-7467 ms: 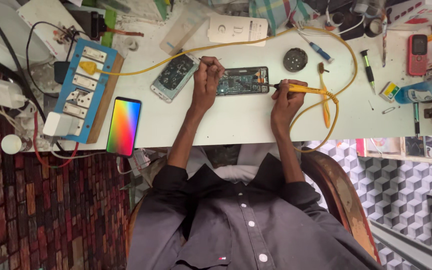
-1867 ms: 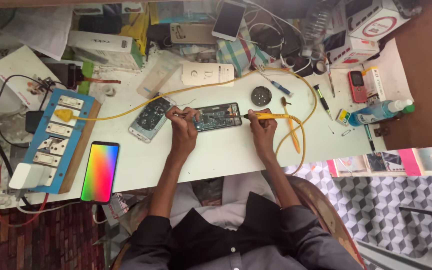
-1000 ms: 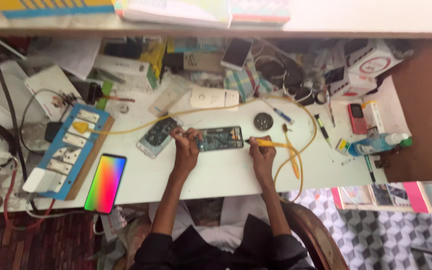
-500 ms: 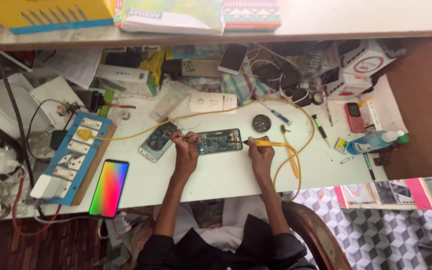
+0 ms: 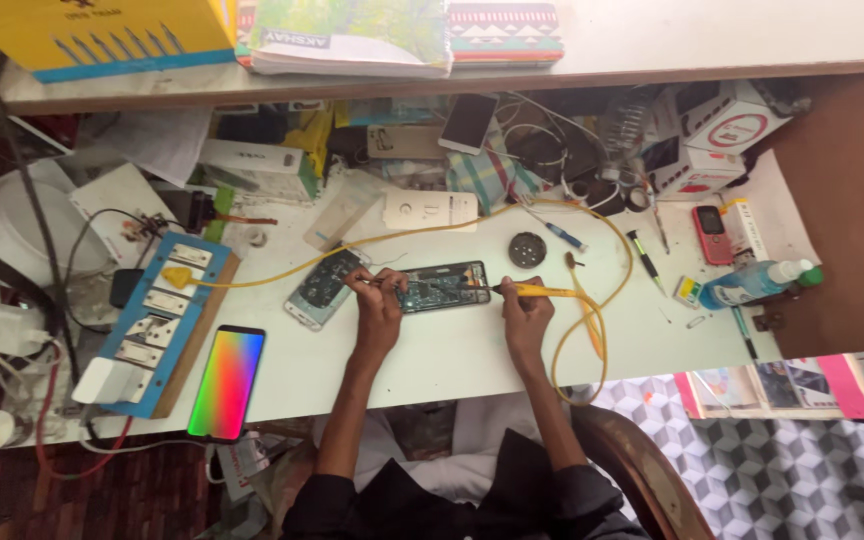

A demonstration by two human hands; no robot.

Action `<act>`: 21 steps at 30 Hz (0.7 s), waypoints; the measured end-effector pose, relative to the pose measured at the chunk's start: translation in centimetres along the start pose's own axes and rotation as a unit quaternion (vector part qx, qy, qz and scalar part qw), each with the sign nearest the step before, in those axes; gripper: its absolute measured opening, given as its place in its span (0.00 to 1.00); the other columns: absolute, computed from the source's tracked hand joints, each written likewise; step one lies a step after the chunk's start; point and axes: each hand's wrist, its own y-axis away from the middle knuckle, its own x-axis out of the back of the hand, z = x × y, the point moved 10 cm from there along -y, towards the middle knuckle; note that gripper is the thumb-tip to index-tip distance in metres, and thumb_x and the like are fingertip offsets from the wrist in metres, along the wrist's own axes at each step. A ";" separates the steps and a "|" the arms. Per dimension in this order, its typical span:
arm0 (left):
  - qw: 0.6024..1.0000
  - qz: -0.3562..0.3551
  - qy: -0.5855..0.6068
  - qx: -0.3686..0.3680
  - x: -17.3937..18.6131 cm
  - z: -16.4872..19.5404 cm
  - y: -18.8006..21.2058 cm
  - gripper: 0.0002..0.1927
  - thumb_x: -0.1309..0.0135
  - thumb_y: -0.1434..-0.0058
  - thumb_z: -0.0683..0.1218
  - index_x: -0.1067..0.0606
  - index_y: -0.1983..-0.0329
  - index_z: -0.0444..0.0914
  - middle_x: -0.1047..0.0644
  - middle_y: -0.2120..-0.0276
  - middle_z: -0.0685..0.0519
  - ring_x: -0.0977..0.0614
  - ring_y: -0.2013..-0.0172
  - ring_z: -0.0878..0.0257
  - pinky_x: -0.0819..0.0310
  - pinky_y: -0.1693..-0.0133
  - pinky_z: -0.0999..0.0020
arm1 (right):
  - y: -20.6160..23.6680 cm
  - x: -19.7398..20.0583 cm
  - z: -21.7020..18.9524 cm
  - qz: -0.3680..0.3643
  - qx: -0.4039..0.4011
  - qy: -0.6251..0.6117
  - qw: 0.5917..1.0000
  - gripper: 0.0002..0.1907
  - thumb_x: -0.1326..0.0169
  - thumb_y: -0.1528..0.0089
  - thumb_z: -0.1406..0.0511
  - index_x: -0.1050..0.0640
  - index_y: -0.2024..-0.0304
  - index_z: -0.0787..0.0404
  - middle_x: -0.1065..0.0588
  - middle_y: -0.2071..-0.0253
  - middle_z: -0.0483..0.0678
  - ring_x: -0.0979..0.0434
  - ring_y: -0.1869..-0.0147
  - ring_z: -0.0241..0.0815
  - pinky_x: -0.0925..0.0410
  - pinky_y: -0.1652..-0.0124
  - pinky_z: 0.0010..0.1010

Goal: The person uses a hot air gun and tweezers to work on a disassembled mobile phone motherboard. They repeatedly apply heat to specific areas while holding the board steady with the other hand.

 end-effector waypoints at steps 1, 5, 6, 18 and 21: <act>0.999 -0.004 -0.030 -0.014 0.0 0.3 0.1 0.12 0.67 0.27 0.34 0.55 0.55 0.40 0.29 0.68 0.48 0.30 0.64 0.60 0.37 0.50 0.66 | 0.0 0.0 0.0 -0.001 0.000 -0.002 1.000 0.13 0.43 0.33 0.64 0.29 0.70 0.61 0.34 0.80 0.38 0.40 0.78 0.24 0.46 0.77 0.20; 1.000 0.005 0.003 -0.004 0.2 0.1 0.0 0.13 0.65 0.27 0.34 0.54 0.55 0.40 0.30 0.68 0.47 0.30 0.65 0.61 0.36 0.52 0.67 | -0.1 -0.2 0.4 -0.005 -0.011 -0.015 1.000 0.12 0.43 0.33 0.64 0.29 0.69 0.60 0.34 0.80 0.37 0.40 0.78 0.24 0.45 0.76 0.19; 1.000 0.004 0.013 0.003 0.3 -0.1 0.0 0.13 0.66 0.27 0.34 0.54 0.55 0.40 0.30 0.68 0.47 0.30 0.65 0.61 0.36 0.53 0.68 | -0.1 -0.2 0.6 -0.005 -0.018 -0.018 1.000 0.11 0.43 0.33 0.64 0.29 0.69 0.60 0.34 0.80 0.37 0.41 0.78 0.24 0.46 0.76 0.19; 1.000 0.008 0.021 0.002 0.0 -0.6 -0.1 0.13 0.65 0.27 0.35 0.54 0.56 0.40 0.30 0.69 0.47 0.30 0.67 0.62 0.35 0.55 0.67 | -0.1 0.0 0.5 0.000 -0.016 -0.014 1.000 0.12 0.43 0.33 0.64 0.30 0.69 0.61 0.34 0.81 0.38 0.40 0.79 0.24 0.46 0.77 0.20; 1.000 0.003 -0.003 -0.004 -0.1 -0.8 -0.1 0.12 0.65 0.25 0.36 0.54 0.56 0.40 0.29 0.69 0.47 0.31 0.67 0.61 0.36 0.54 0.66 | -0.3 -0.1 1.4 0.018 -0.033 -0.027 0.999 0.12 0.43 0.34 0.65 0.29 0.70 0.61 0.34 0.82 0.38 0.41 0.81 0.25 0.47 0.79 0.21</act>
